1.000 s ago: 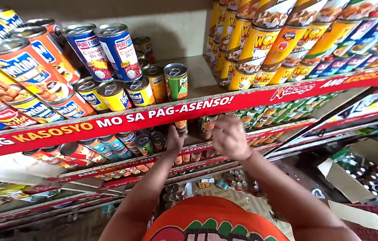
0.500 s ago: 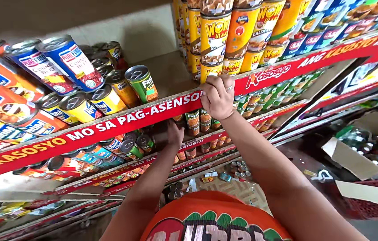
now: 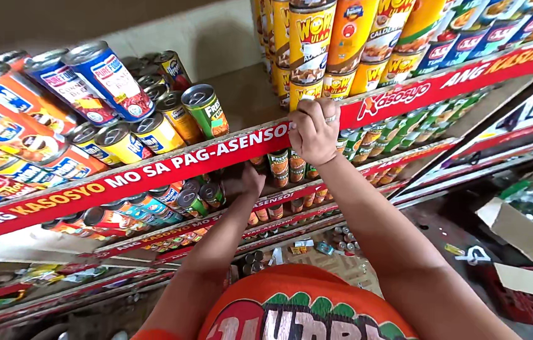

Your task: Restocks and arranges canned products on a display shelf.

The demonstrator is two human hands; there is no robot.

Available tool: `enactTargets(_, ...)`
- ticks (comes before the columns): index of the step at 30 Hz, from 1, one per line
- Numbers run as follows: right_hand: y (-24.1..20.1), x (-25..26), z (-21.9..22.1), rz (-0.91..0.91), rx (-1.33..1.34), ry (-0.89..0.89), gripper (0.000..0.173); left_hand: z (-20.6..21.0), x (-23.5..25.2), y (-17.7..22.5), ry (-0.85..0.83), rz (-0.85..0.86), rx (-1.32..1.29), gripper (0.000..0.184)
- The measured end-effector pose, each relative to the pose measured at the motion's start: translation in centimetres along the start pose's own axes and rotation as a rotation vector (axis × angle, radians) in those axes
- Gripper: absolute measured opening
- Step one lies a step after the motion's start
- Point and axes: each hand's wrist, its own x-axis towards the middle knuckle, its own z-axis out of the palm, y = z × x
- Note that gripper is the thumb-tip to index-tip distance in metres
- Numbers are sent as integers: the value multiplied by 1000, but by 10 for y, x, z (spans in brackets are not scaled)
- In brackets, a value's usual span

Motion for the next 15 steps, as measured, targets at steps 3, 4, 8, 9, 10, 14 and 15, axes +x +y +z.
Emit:
enactTargets(3,-1,-1,0,0,5,-7,23,1,5,-8,-40,-45,-121,83)
enactTargets(4,-1,-2,0,5,14,-6,22,-2,6,-11,-76,-41,-132,85)
enactTargets(8,0,-2,-1,-9,15,-16,21,-57,-18,-10,-275,160,361,77)
enactTargets(9,1,-2,-2,-11,10,-19,21,-76,-26,-12,-307,222,493,74)
enactTargets(10,1,-2,-2,-13,1,-17,21,-94,-32,-16,-327,277,618,72)
enactTargets(14,0,-4,1,-6,-10,5,21,-142,-44,-27,-453,218,959,44)
enactTargets(15,0,-3,2,1,-9,5,22,-145,-40,-28,-455,232,996,43)
